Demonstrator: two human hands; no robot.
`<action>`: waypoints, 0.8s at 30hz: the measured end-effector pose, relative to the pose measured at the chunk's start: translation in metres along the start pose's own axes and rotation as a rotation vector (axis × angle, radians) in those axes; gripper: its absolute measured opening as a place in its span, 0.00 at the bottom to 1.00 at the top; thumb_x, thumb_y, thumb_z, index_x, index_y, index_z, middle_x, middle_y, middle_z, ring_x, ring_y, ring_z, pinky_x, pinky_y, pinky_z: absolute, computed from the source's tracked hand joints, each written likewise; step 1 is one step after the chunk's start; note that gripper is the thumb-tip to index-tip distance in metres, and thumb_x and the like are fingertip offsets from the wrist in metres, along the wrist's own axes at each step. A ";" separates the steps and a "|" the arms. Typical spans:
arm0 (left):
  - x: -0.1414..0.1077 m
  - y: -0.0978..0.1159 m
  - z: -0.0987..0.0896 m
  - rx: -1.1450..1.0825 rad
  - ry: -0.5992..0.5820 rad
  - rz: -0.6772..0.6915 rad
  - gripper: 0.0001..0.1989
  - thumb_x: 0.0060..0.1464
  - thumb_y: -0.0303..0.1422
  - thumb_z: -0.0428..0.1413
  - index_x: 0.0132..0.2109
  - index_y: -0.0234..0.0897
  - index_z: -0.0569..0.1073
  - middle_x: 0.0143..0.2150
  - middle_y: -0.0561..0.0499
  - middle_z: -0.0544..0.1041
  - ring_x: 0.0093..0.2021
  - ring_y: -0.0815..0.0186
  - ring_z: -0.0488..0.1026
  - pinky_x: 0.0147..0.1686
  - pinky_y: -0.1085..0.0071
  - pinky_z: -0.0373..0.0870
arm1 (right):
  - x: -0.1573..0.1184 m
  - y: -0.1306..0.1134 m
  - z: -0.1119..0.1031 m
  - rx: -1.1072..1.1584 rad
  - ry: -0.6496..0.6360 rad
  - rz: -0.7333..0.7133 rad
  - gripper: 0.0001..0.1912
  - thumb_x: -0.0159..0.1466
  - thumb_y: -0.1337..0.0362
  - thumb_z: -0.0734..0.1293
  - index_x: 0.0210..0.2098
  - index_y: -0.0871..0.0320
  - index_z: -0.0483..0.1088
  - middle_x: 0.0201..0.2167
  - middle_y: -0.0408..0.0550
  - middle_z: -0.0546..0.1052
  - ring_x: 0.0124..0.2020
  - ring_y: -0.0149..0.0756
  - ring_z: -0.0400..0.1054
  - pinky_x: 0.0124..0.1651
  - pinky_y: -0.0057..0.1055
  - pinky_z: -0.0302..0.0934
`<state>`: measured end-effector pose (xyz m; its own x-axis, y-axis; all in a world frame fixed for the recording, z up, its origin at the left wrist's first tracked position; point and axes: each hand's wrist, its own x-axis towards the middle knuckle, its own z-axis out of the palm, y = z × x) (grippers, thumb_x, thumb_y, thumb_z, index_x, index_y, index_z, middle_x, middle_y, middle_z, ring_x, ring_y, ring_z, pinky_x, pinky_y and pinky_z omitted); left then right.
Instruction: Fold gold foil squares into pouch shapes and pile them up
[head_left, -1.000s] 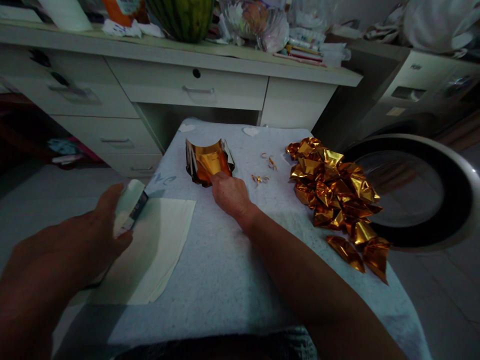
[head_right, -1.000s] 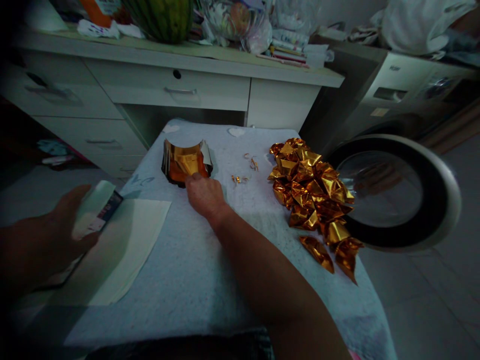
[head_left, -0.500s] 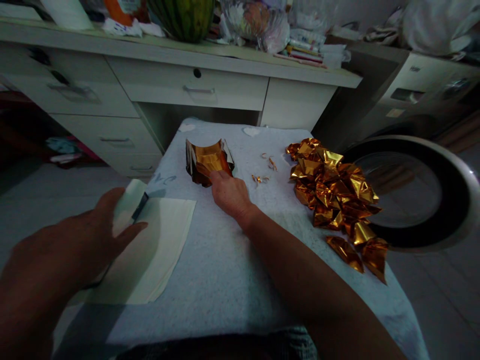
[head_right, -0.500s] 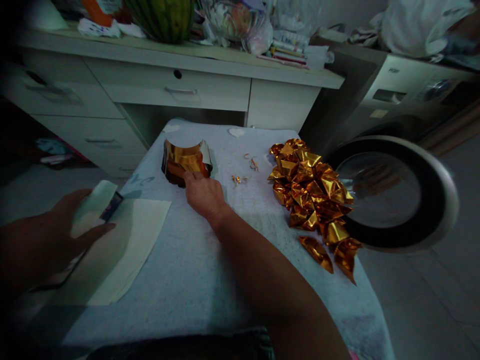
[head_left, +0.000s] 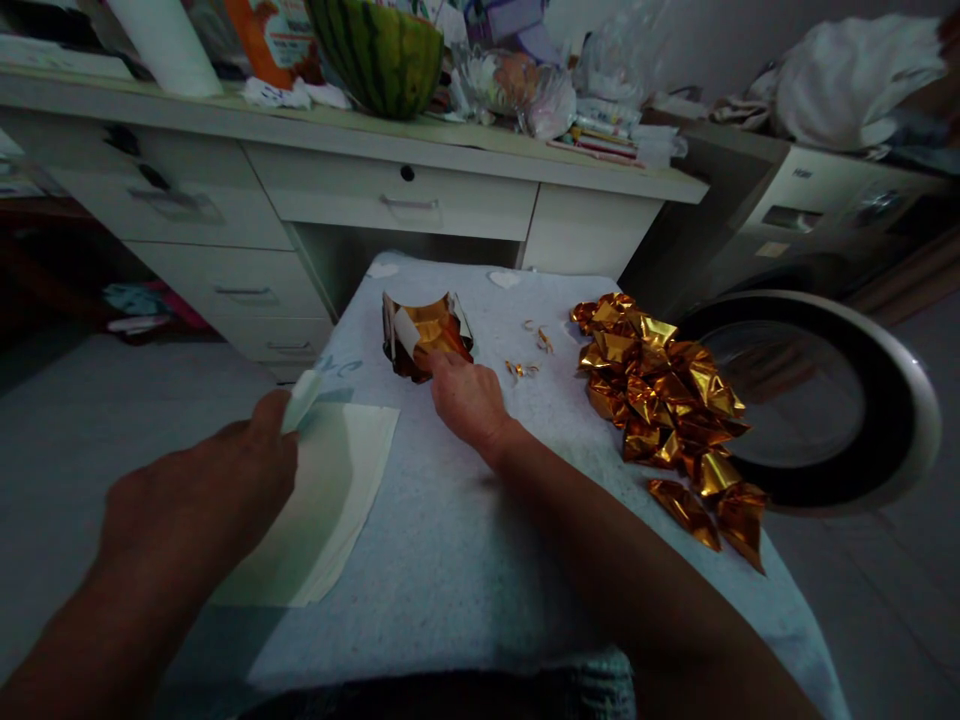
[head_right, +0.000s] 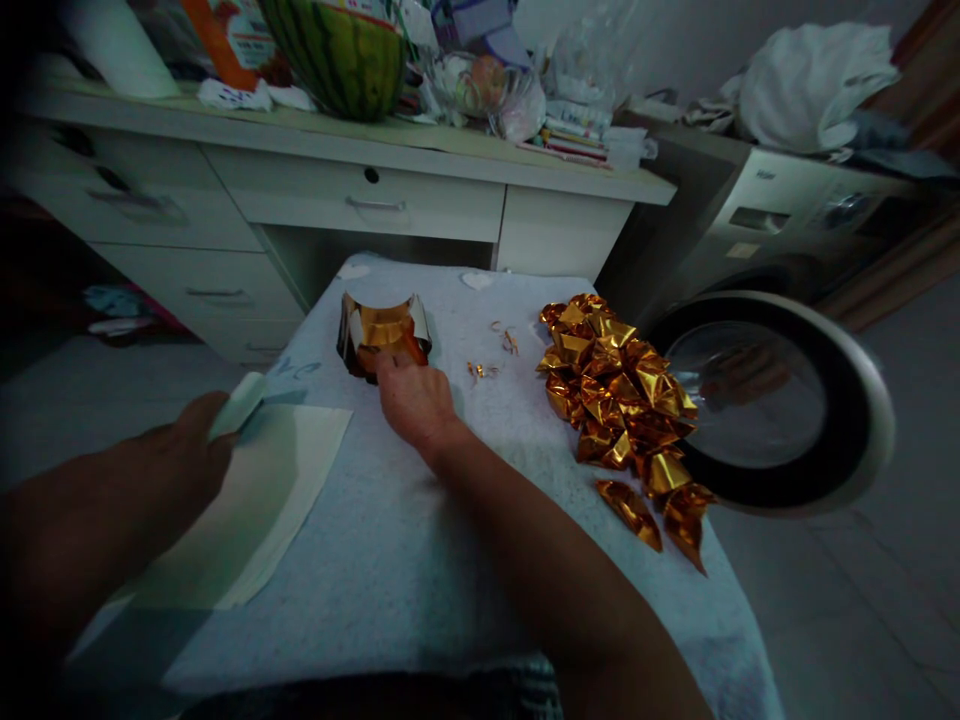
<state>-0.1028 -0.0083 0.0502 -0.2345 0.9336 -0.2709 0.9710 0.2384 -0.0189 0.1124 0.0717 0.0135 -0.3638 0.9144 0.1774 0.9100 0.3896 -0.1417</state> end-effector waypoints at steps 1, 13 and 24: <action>-0.004 0.007 -0.004 0.052 -0.019 -0.040 0.30 0.63 0.45 0.33 0.66 0.37 0.56 0.54 0.31 0.74 0.45 0.39 0.75 0.41 0.47 0.67 | -0.003 0.001 -0.002 0.003 -0.005 0.002 0.16 0.70 0.70 0.52 0.50 0.57 0.66 0.47 0.55 0.77 0.39 0.40 0.75 0.38 0.33 0.68; -0.016 0.035 -0.001 0.088 0.021 -0.025 0.26 0.64 0.41 0.31 0.62 0.37 0.60 0.48 0.37 0.73 0.46 0.43 0.73 0.38 0.49 0.71 | -0.060 0.031 -0.026 0.227 -0.044 0.018 0.12 0.64 0.72 0.58 0.43 0.57 0.69 0.41 0.50 0.78 0.40 0.39 0.72 0.42 0.31 0.63; -0.019 0.051 0.021 0.028 0.158 0.026 0.25 0.64 0.36 0.32 0.61 0.33 0.60 0.49 0.33 0.66 0.50 0.42 0.66 0.37 0.49 0.72 | -0.102 0.058 -0.013 0.733 0.119 -0.044 0.09 0.62 0.71 0.60 0.36 0.57 0.71 0.38 0.47 0.79 0.39 0.35 0.72 0.45 0.30 0.63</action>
<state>-0.0481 -0.0201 0.0341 -0.2113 0.9704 -0.1168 0.9773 0.2079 -0.0411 0.2051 -0.0003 -0.0006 -0.3349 0.8945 0.2962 0.5143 0.4370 -0.7380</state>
